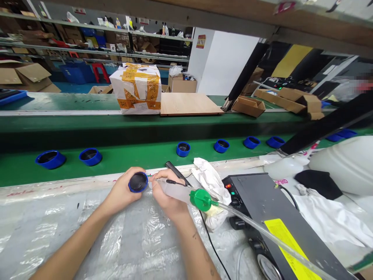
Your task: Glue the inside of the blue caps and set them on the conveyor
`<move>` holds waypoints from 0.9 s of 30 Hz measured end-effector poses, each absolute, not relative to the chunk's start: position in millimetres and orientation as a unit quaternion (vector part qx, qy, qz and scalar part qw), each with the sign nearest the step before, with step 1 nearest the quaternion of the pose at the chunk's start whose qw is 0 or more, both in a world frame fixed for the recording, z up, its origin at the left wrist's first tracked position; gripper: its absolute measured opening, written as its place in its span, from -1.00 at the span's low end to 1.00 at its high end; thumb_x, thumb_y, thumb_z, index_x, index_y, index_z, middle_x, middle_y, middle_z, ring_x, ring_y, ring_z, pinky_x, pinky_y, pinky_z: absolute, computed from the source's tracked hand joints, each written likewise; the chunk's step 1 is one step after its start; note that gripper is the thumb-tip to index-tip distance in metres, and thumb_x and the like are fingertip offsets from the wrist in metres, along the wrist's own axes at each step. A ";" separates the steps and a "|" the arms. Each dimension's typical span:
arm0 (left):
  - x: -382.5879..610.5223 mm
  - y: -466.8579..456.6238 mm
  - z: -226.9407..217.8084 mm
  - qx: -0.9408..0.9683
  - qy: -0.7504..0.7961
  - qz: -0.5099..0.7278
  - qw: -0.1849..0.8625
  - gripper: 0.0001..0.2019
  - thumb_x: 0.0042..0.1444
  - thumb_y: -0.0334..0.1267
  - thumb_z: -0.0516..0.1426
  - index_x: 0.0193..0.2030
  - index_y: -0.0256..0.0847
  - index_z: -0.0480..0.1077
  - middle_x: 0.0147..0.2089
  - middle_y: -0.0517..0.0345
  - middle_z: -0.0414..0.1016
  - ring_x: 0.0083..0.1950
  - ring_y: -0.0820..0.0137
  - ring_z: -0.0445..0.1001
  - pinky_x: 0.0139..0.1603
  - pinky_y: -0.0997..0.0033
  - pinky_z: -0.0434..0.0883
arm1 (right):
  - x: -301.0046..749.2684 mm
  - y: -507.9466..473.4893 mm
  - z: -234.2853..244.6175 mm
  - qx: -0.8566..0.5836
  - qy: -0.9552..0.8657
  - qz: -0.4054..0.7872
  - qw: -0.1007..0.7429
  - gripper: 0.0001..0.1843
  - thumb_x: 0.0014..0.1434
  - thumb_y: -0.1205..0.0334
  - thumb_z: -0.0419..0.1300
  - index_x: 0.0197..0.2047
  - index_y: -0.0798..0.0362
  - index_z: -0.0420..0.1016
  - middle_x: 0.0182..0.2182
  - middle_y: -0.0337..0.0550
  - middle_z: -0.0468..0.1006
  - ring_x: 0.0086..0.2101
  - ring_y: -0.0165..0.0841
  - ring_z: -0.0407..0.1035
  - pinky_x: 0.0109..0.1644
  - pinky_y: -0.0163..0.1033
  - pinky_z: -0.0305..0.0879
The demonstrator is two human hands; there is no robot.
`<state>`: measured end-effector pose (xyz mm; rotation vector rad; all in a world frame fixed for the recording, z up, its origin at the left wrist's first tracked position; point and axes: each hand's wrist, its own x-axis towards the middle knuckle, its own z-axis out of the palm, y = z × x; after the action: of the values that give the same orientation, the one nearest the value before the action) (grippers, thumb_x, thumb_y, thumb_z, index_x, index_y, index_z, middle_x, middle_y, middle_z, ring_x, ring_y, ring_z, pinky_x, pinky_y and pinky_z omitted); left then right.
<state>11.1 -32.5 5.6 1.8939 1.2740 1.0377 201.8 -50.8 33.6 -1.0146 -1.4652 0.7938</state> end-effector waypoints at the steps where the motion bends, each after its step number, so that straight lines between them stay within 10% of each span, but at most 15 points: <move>1: 11.0 -32.6 5.5 0.719 0.482 0.393 0.311 -0.47 -0.19 -0.48 0.13 0.01 -0.12 0.38 0.00 0.10 0.51 0.03 0.17 0.52 0.09 0.19 0.46 | 201.8 -51.2 34.4 -0.432 -0.623 0.336 0.558 -0.96 0.18 0.28 0.26 -0.27 -0.05 0.53 -0.31 -0.12 0.70 -0.25 -0.21 0.61 -0.09 -0.10 0.50; 27: 8.3 -32.2 3.4 0.726 0.479 0.386 0.309 -0.47 -0.19 -0.49 0.13 0.01 -0.11 0.38 0.00 0.11 0.50 0.03 0.18 0.51 0.08 0.21 0.44 | 195.7 -57.3 40.9 -0.422 -0.608 0.397 0.543 -0.96 0.11 0.29 0.26 -0.33 -0.04 0.52 -0.36 -0.14 0.68 -0.28 -0.21 0.58 -0.11 -0.09 0.48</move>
<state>8.3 -32.2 3.4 1.9174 1.2645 1.0192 195.7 -57.3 40.9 -1.0007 -1.4428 0.9436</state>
